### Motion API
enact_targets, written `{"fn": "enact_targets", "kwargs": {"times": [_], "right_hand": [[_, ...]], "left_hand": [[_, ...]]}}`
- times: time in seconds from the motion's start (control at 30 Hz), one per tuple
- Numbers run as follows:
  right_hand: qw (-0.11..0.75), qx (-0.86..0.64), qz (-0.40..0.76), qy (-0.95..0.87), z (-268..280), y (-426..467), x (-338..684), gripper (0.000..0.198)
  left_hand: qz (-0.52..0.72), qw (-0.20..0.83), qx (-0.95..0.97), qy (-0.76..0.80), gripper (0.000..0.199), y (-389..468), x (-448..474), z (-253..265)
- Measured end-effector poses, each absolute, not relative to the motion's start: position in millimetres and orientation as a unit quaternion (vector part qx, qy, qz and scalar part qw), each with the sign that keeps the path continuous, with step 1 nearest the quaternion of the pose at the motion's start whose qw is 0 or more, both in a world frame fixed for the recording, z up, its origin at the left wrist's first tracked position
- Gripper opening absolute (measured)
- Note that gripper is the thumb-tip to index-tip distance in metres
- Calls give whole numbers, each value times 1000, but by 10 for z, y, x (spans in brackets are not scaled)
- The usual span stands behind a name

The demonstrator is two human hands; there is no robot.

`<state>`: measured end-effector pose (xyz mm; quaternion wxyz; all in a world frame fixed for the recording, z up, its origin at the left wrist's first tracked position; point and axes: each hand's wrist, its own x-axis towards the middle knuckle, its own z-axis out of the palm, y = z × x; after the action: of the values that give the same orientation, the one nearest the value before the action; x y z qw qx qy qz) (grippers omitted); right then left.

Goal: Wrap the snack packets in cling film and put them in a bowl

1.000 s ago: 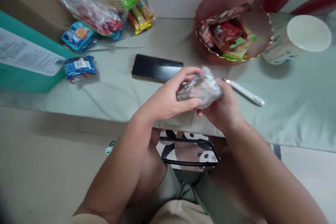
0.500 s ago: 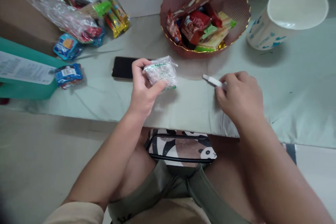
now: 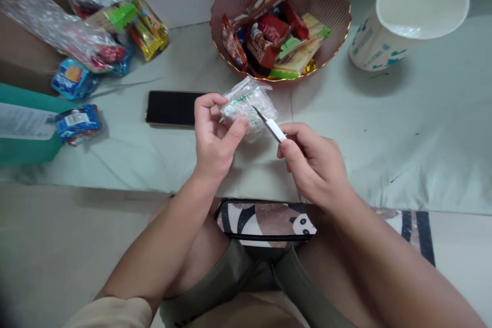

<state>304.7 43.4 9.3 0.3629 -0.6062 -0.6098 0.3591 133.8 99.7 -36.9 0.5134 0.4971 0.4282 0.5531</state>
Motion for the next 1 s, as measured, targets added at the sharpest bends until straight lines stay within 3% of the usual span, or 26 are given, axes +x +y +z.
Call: {"fn": "enact_targets", "kwargs": {"times": [0.23, 0.53, 0.7, 0.83, 1.0], "right_hand": [[361, -573, 344, -651, -45, 465, 3014, 22], [257, -569, 372, -686, -66, 468, 2886, 24], [297, -629, 186, -693, -183, 535, 3036, 17], [241, -672, 56, -698, -355, 653, 3202, 14], [220, -677, -2, -702, -423, 700, 3280, 13]], "left_hand": [[562, 464, 587, 353, 47, 982, 1164, -600], [600, 447, 494, 443, 55, 1042, 660, -450], [552, 432, 514, 495, 56, 1009, 612, -389], [420, 448, 571, 545, 41, 838, 834, -345], [333, 294, 671, 593, 37, 709, 961, -265]]}}
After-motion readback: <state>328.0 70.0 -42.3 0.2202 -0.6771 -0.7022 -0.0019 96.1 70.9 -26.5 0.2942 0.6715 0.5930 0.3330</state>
